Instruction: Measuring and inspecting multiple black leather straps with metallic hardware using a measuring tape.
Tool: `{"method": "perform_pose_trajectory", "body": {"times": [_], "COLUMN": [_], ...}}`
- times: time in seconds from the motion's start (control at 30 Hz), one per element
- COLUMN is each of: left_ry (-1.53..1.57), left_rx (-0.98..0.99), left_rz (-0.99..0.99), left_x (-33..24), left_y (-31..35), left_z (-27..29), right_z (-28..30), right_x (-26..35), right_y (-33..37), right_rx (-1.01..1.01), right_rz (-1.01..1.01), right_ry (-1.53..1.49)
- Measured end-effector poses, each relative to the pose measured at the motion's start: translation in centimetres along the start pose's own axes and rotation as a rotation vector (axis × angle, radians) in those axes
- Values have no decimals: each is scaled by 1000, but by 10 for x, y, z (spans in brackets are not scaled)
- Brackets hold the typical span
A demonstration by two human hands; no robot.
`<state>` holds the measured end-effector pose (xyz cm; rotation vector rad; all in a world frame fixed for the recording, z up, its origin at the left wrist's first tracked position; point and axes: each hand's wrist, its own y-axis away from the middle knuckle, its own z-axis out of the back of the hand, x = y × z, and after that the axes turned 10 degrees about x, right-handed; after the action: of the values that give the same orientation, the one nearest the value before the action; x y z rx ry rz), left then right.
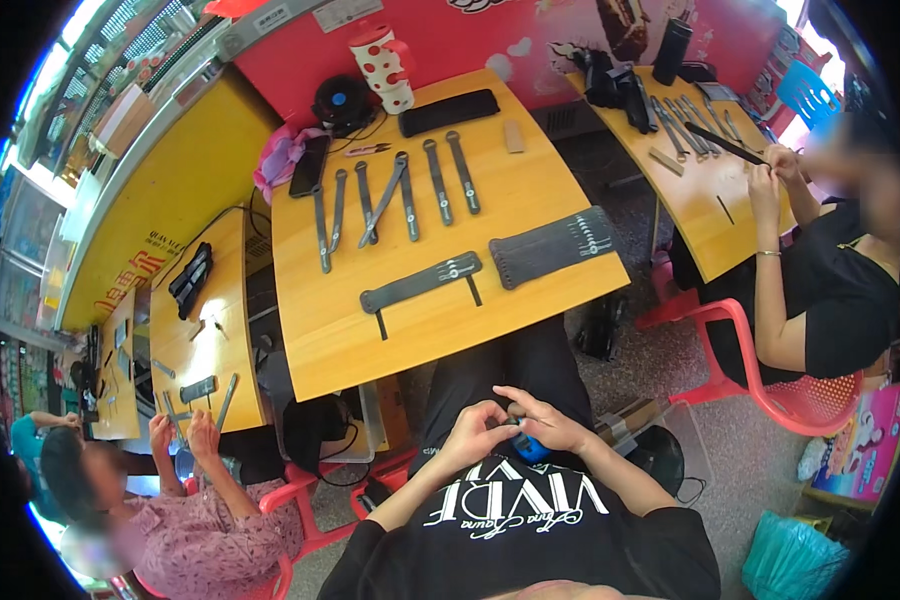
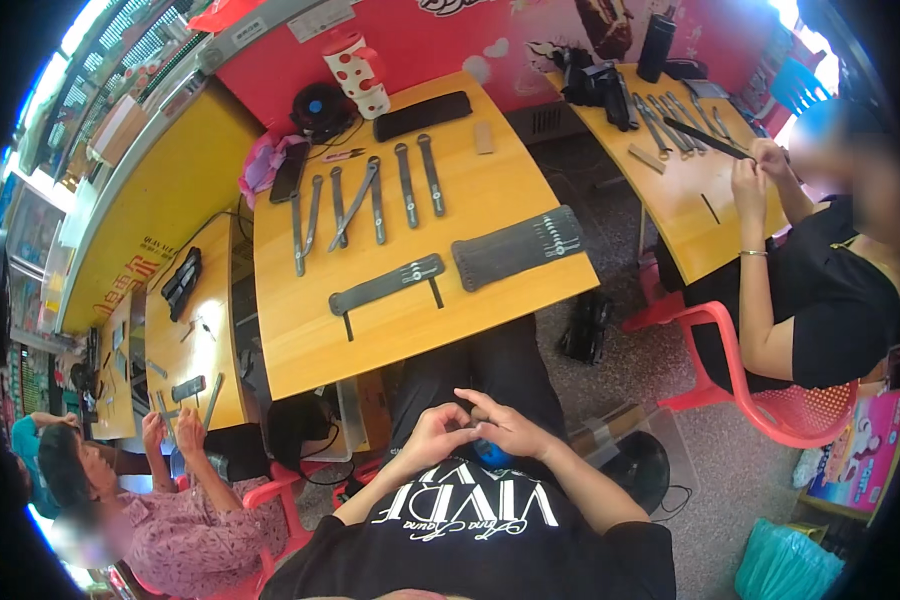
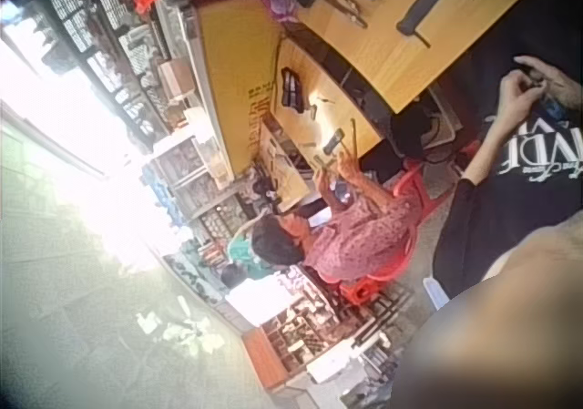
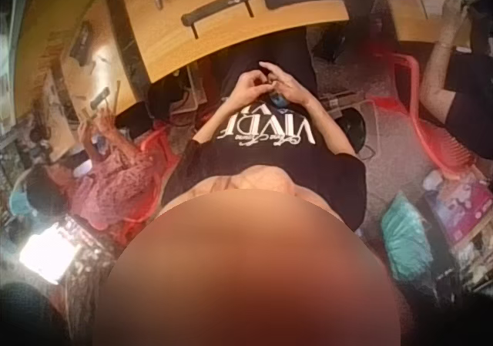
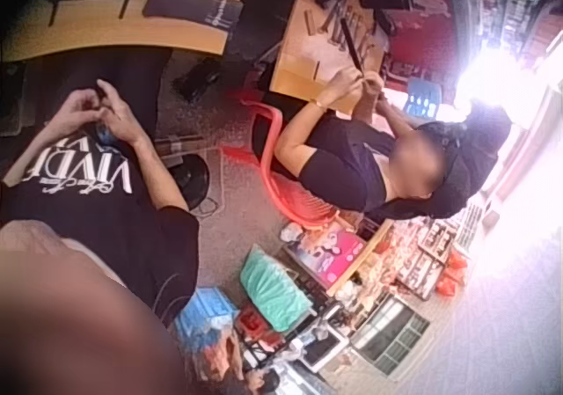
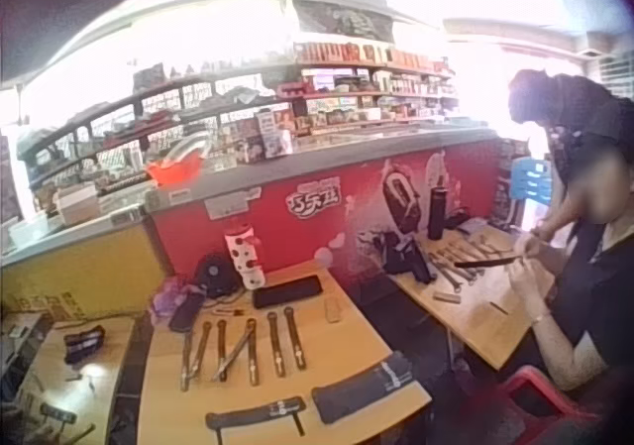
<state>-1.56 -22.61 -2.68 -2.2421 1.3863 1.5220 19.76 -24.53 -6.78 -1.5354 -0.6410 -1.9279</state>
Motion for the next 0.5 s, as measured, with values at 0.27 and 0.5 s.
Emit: {"method": "perform_pose_trajectory", "body": {"times": [0.27, 0.5], "left_ry": [-299, -685], "left_rx": [-72, -183], "left_rz": [-5, 24], "left_x": [9, -4], "left_y": [-17, -28], "left_z": [-15, -25], "right_z": [-2, 6], "right_x": [-6, -5], "right_y": [2, 5], "right_rx": [-51, -89], "right_rz": [-2, -41], "right_ry": [-48, -152]}}
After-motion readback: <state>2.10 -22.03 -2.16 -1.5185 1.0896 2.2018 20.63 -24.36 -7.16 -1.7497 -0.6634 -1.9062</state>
